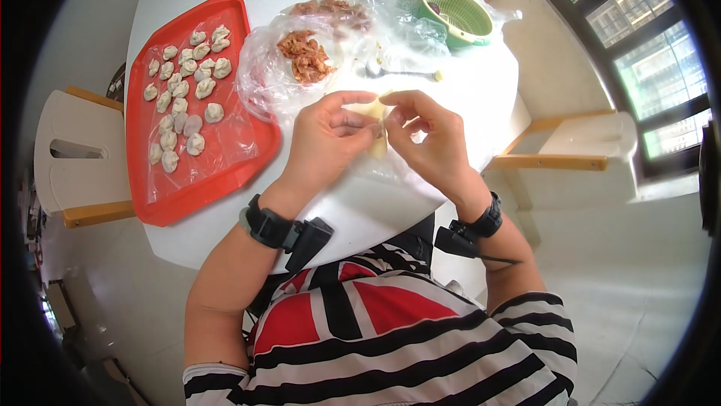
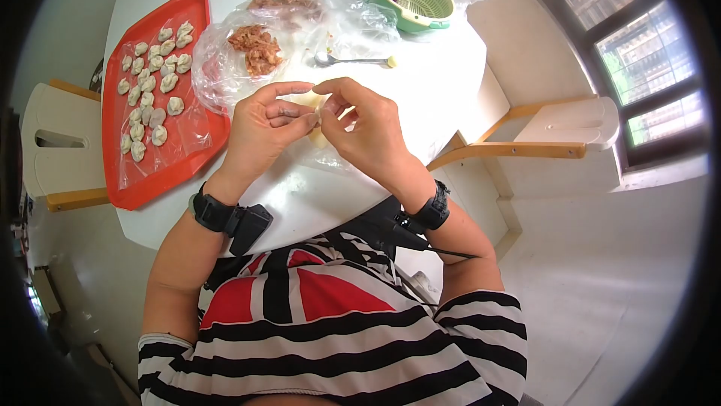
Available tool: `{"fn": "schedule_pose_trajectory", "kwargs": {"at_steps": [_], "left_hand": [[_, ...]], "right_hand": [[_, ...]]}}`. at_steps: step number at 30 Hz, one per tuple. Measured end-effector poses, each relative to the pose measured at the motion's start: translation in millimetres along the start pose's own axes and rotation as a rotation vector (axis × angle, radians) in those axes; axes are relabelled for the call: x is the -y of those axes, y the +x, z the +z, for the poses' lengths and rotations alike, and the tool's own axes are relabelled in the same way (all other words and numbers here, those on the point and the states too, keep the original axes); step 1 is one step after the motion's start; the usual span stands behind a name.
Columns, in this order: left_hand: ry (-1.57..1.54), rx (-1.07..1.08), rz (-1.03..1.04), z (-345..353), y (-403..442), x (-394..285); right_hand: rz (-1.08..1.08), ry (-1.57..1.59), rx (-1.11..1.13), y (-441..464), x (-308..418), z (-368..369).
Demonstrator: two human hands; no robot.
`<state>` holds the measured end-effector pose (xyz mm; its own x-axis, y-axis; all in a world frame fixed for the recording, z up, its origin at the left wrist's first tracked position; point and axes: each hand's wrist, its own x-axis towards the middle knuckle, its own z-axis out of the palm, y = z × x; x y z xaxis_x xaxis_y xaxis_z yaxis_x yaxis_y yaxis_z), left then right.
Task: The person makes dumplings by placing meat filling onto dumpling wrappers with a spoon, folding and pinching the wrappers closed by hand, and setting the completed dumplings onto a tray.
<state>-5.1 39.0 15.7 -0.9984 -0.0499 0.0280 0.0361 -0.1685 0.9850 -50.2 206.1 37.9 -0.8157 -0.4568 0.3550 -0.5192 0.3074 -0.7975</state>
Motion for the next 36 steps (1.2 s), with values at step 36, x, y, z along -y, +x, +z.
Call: {"fn": "schedule_pose_trajectory", "kwargs": {"at_steps": [36], "left_hand": [[-0.568, -0.031, -0.061, -13, 8, 2]], "right_hand": [[0.131, 0.009, -0.001, 9, -8, 8]]}}
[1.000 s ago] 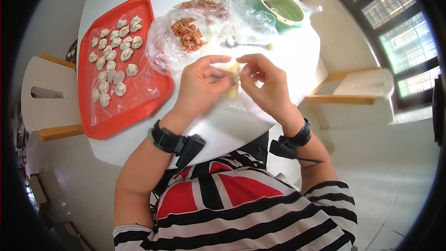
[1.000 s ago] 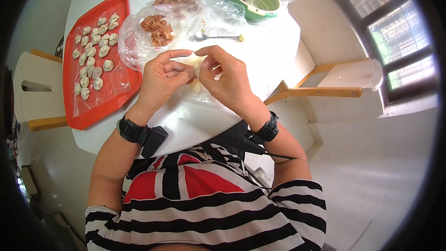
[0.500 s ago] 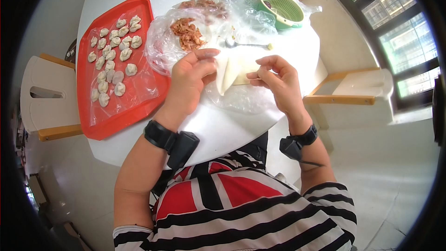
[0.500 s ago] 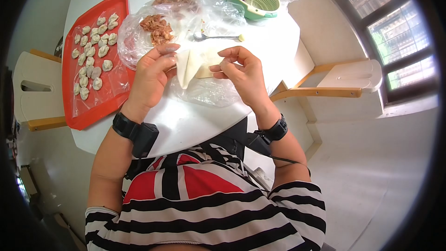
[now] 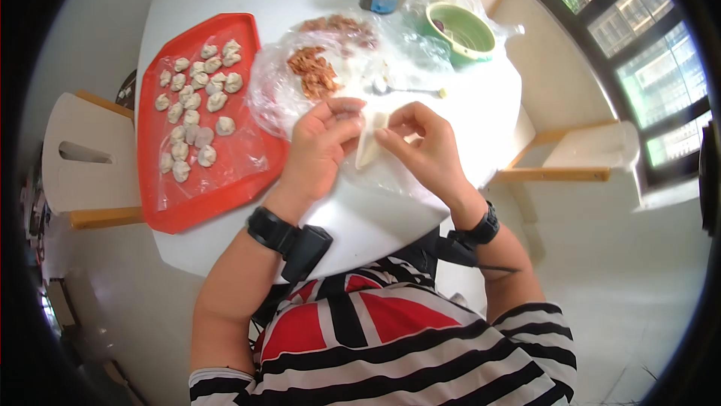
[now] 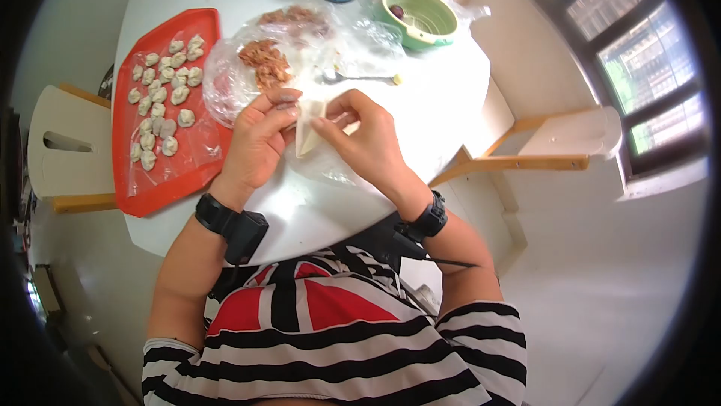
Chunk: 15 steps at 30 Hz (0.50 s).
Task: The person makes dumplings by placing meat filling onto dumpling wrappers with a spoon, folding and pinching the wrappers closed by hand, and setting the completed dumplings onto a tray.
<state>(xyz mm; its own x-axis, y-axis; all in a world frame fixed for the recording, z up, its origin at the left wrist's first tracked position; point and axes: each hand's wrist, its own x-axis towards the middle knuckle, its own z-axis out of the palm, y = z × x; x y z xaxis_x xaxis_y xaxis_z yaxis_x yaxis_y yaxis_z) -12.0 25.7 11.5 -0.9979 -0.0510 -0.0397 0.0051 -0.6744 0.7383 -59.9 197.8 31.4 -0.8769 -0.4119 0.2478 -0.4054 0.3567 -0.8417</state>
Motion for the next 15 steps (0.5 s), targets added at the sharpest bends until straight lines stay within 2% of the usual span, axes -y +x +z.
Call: {"fn": "schedule_pose_trajectory", "kwargs": {"at_steps": [4, 5, 7, 9, 11, 15], "left_hand": [[-0.116, 0.022, -0.072, -4, 1, -2], [-0.114, 0.021, -0.056, 1, 0, -1], [-0.003, -0.07, 0.008, 10, -2, -1], [-0.02, -0.027, 0.04, 5, 0, 5], [0.02, 0.071, -0.047, 3, -2, 5], [-0.003, 0.106, -0.163, -5, -1, 5]], "right_hand": [[0.074, 0.146, 0.014, 7, 0, 4], [0.059, 0.146, 0.02, 8, 3, 4], [0.152, 0.343, 0.045, 11, 10, 4], [0.136, 0.373, 0.068, 13, 12, 7], [0.127, 0.402, 0.088, 15, 16, 9], [0.133, 0.38, 0.105, 17, 22, 13]]}}
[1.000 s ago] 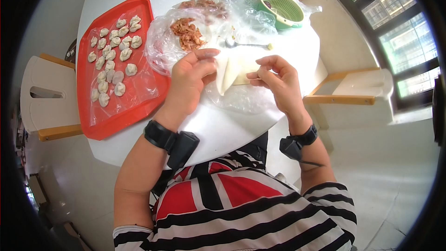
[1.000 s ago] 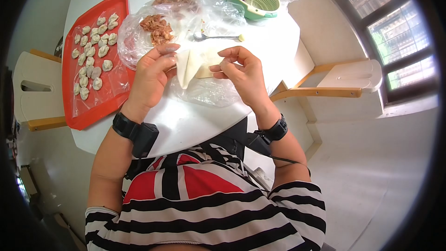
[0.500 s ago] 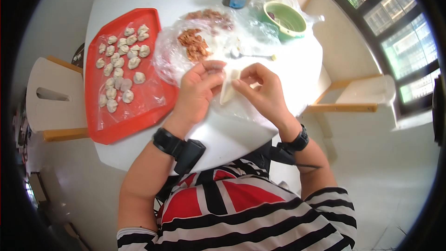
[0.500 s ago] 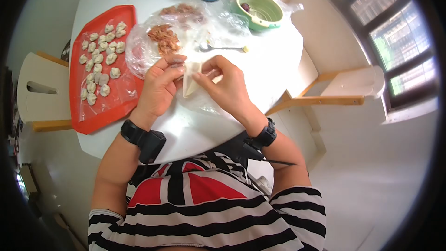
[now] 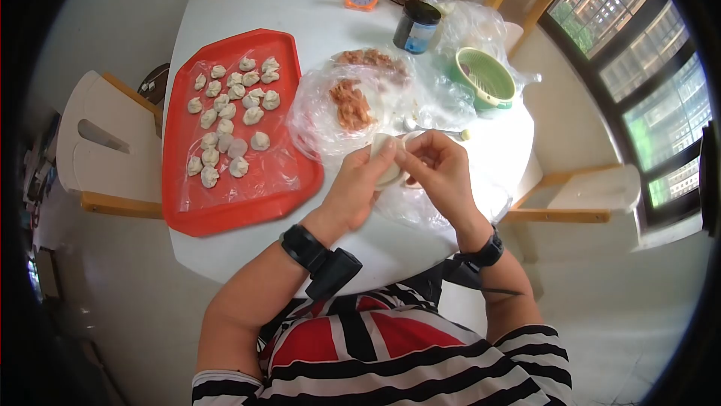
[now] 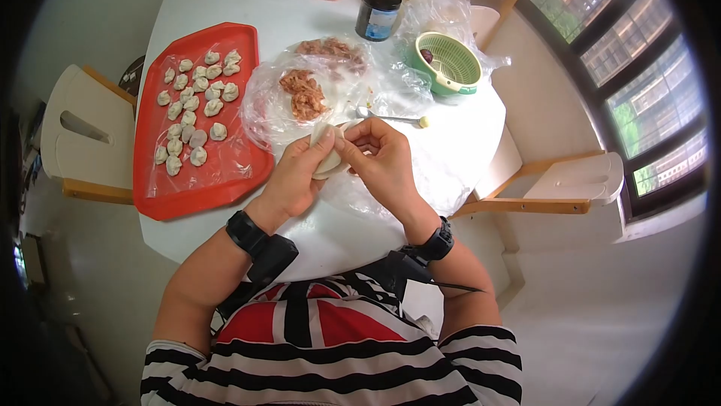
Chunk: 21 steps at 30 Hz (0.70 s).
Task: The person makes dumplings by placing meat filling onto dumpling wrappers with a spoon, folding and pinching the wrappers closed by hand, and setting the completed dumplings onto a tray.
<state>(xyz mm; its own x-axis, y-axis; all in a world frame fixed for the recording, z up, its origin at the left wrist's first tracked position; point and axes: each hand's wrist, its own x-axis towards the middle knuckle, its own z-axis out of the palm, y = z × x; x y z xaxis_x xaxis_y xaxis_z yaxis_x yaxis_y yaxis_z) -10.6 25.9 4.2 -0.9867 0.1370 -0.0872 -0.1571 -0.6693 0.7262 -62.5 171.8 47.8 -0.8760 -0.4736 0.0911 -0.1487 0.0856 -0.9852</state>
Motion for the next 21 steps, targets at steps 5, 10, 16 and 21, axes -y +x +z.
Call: {"fn": "schedule_pose_trajectory", "kwargs": {"at_steps": [5, 10, 16, 21], "left_hand": [[-0.086, -0.028, 0.072, 4, 0, -4], [-0.132, -0.029, 0.053, 1, 1, -10], [-0.295, -0.133, 0.119, -8, 6, -11], [-0.308, -0.183, 0.143, -13, 7, -20]], "right_hand": [[0.006, 0.001, 0.013, -4, 0, -11], [0.081, 0.097, 0.005, -13, -6, -34], [0.092, 0.165, -0.056, -24, -16, -48], [0.207, 0.217, -0.069, -32, -21, -60]]}}
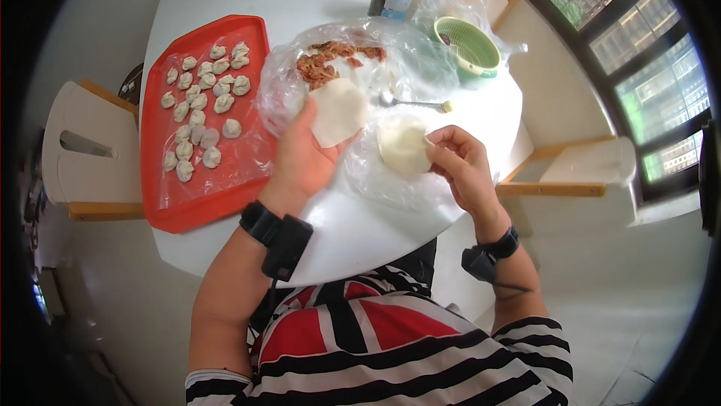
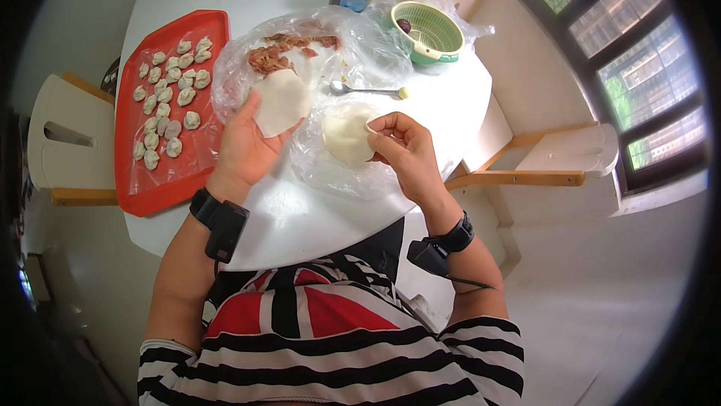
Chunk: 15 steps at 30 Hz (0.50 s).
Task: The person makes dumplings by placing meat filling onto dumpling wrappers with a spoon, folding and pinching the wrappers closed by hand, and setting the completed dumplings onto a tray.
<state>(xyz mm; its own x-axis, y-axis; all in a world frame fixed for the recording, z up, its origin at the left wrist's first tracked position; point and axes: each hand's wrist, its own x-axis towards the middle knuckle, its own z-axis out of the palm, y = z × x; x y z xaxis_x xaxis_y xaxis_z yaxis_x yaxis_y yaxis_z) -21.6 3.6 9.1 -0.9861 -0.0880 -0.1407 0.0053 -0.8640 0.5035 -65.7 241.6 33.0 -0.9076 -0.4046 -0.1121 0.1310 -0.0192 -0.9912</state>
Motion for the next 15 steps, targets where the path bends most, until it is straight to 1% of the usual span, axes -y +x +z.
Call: {"fn": "schedule_pose_trajectory", "kwargs": {"at_steps": [1, 2, 4, 5, 7, 8, 9, 11, 12, 13, 14, 15], "left_hand": [[-0.001, -0.031, 0.02, 0, 0, -3], [0.002, -0.031, 0.015, -1, 2, -6], [0.0, -0.041, 0.094, -3, 4, -12], [0.002, -0.04, 0.087, -1, 3, -14], [0.017, -0.057, 0.151, 6, 0, -19], [0.018, -0.056, 0.147, 6, 0, -20], [0.019, -0.076, 0.157, 6, 0, -21], [0.021, -0.092, 0.166, 2, 2, -23], [0.006, -0.096, 0.177, -3, 5, -23], [-0.009, -0.1, 0.188, -7, 7, -22], [-0.008, -0.097, 0.189, -11, 9, -21], [0.017, -0.144, 0.179, -13, 10, -20]], "right_hand": [[0.035, 0.009, 0.0, -1, 0, -1], [0.037, 0.012, -0.004, -1, 0, -2], [0.022, 0.015, 0.043, -2, -2, 0], [0.023, 0.017, 0.037, -2, -1, 3], [-0.008, 0.018, 0.152, -2, 1, 9], [0.009, 0.014, 0.218, -1, 3, 10], [0.009, 0.015, 0.215, -2, 7, 14], [-0.021, 0.028, 0.349, -2, 14, 22], [-0.038, -0.074, 0.349, 1, 14, 21], [-0.041, -0.075, 0.347, 5, 16, 18], [-0.123, -0.316, 0.365, 10, 20, 12], [-0.206, -0.558, 0.381, 15, 24, 8]]}}
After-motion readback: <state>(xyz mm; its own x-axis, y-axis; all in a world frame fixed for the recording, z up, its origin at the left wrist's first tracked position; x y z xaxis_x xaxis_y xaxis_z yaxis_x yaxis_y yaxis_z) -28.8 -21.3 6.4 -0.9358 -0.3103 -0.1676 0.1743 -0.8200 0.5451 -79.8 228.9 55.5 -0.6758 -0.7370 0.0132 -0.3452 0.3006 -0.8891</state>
